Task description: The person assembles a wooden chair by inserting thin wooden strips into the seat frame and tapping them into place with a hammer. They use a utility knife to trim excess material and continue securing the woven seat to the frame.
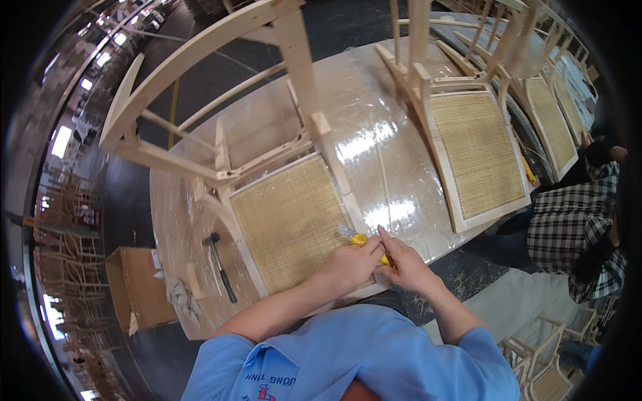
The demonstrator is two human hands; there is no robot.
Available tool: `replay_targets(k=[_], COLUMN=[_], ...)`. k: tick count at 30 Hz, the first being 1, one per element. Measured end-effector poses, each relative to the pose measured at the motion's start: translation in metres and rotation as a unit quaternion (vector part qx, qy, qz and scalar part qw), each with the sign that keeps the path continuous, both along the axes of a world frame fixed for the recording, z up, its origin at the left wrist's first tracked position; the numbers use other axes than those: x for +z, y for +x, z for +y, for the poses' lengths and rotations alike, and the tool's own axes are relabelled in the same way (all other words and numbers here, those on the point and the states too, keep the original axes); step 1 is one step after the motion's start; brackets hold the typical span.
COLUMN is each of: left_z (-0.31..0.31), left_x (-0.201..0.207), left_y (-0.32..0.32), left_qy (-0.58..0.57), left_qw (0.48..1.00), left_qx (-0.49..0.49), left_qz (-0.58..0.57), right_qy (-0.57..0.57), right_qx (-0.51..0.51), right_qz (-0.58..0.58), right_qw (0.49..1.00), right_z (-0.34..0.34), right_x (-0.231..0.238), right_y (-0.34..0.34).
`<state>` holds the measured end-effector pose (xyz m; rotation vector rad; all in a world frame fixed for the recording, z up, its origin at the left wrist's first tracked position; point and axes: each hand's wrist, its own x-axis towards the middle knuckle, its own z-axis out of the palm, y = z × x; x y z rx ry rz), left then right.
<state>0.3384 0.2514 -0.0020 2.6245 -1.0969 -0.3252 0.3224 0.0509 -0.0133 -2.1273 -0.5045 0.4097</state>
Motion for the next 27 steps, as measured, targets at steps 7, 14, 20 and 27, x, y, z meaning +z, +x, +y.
replay_targets(k=[7,14,20,27], left_z=[0.052,0.156,0.206,0.22], left_x=[-0.015,-0.035,-0.036,-0.052], left_y=[-0.038,-0.027,0.048,0.122], left_qy=[-0.13,-0.14,-0.142,-0.053], left_qw=[0.988,0.969,0.962,0.956], left_qx=[0.084,0.198,0.234,0.287], left_qz=[-0.008,0.041,-0.001,-0.044], right_qy=[0.043,0.287,-0.001,-0.11], right_qx=[-0.172,-0.353,-0.312,-0.315], right_qz=[-0.003,0.185,-0.158,-0.115], right_qw=[0.984,0.871,0.937,0.936], right_z=[0.047,0.108,0.135,0.147], right_x=[-0.039,-0.066,-0.099,-0.107], right_y=[-0.048,-0.057,-0.027,0.01])
